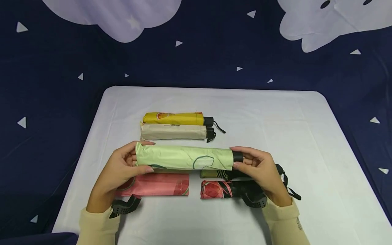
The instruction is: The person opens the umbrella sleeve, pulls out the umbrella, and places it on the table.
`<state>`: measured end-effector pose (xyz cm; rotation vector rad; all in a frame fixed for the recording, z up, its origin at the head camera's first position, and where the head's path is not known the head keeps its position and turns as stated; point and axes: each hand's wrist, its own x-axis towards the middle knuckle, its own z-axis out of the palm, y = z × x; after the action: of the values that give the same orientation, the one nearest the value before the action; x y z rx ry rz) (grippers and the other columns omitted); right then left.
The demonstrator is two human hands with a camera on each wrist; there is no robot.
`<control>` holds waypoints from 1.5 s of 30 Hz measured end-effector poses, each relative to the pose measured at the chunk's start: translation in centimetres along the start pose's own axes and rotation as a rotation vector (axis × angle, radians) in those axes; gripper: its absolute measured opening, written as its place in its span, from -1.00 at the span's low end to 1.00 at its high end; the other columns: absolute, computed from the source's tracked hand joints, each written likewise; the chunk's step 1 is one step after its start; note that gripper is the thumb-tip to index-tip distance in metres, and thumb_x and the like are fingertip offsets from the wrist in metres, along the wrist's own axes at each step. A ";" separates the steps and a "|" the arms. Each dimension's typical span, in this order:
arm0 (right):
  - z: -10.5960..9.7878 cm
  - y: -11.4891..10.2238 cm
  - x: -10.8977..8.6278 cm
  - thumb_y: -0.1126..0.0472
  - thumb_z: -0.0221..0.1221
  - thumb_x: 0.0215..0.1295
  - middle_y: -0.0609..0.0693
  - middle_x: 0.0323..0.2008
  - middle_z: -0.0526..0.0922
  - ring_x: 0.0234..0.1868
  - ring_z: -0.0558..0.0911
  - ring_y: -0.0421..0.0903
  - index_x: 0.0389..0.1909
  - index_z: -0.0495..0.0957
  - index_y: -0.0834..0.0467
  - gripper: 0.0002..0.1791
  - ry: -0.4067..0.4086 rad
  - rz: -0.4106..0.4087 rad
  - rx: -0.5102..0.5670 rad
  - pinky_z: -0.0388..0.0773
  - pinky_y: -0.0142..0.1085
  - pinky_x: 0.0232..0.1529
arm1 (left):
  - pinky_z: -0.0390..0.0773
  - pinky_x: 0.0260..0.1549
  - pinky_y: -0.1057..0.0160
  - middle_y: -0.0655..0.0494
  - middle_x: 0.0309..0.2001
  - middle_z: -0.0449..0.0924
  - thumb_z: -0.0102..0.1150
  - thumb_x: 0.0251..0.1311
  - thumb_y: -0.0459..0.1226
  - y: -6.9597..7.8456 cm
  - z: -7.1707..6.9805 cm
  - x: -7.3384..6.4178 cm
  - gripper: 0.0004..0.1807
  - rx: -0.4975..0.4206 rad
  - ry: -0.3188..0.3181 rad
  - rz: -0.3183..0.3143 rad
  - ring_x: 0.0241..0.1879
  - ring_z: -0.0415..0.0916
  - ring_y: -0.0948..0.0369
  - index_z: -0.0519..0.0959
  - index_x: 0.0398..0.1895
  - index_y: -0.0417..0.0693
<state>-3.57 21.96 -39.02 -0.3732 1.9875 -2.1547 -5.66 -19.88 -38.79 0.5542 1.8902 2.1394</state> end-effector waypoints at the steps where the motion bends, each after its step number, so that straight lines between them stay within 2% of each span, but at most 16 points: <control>1: 0.0 0.1 -0.2 0.58 0.28 0.27 0.23 0.04 0.70 -0.02 0.75 0.09 0.23 0.51 0.47 -0.51 -0.001 0.003 0.001 0.71 -0.13 -0.12 | 0.71 -0.17 0.20 -0.14 0.07 0.63 0.44 -0.10 -0.73 -0.1 0.2 -0.1 -0.24 -0.001 -0.009 -0.008 -0.04 0.70 0.11 0.43 0.28 -0.43; 4: -0.2 0.4 -0.7 0.59 0.28 0.25 0.23 0.05 0.70 -0.01 0.74 0.10 0.21 0.51 0.49 -0.52 0.001 0.003 0.003 0.71 -0.14 -0.12 | 0.71 -0.19 0.21 -0.14 0.03 0.65 0.44 -0.12 -0.73 -0.3 0.5 -0.3 -0.28 -0.011 -0.017 -0.027 -0.08 0.72 0.11 0.47 0.21 -0.43; 11: -0.4 0.5 -1.1 0.61 0.27 0.24 0.23 0.05 0.70 0.00 0.74 0.08 0.21 0.50 0.52 -0.52 -0.004 -0.025 0.010 0.71 -0.17 -0.12 | 0.72 -0.21 0.21 -0.12 -0.02 0.68 0.45 -0.12 -0.72 -0.4 0.9 -0.3 -0.29 -0.012 -0.029 -0.049 -0.11 0.72 0.13 0.49 0.21 -0.40; 22: 0.0 0.4 -0.8 0.62 0.25 0.26 0.24 0.03 0.71 -0.01 0.74 0.08 0.20 0.50 0.52 -0.53 -0.006 -0.044 0.024 0.71 -0.15 -0.11 | 0.72 -0.24 0.22 -0.13 0.00 0.68 0.46 -0.10 -0.70 0.0 0.2 -0.4 -0.31 0.028 -0.016 -0.048 -0.09 0.72 0.12 0.49 0.20 -0.41; 32: -0.3 0.0 -1.0 0.66 0.22 0.24 0.20 -0.01 0.74 -0.08 0.77 0.01 0.18 0.50 0.55 -0.55 0.070 -0.047 0.078 0.70 -0.15 -0.13 | 0.72 -0.27 0.25 -0.15 0.02 0.69 0.40 -0.08 -0.74 0.4 -0.4 -0.6 -0.35 -0.009 -0.041 0.004 -0.09 0.72 0.14 0.50 0.18 -0.45; 38: -0.6 0.0 -1.2 0.67 0.18 0.27 0.20 0.02 0.73 -0.08 0.77 -0.02 0.18 0.54 0.49 -0.56 0.090 -0.042 0.160 0.69 -0.16 -0.10 | 0.72 -0.32 0.27 -0.15 0.01 0.68 0.39 -0.03 -0.73 0.7 -0.7 -0.3 -0.37 0.022 -0.054 0.017 -0.11 0.71 0.14 0.50 0.20 -0.43; 45: -1.3 0.1 -1.5 0.72 0.08 0.30 0.27 0.07 0.69 -0.02 0.75 0.02 0.19 0.44 0.62 -0.58 0.092 -0.134 0.217 0.71 -0.15 -0.11 | 0.72 -0.34 0.27 -0.11 0.00 0.67 0.39 -0.06 -0.75 1.3 -1.4 -0.2 -0.34 0.060 -0.021 0.045 -0.15 0.71 0.17 0.50 0.21 -0.44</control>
<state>-2.54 23.63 -39.32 -0.3896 1.7951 -2.4830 -5.95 -21.41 -37.70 0.6353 1.9541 2.1014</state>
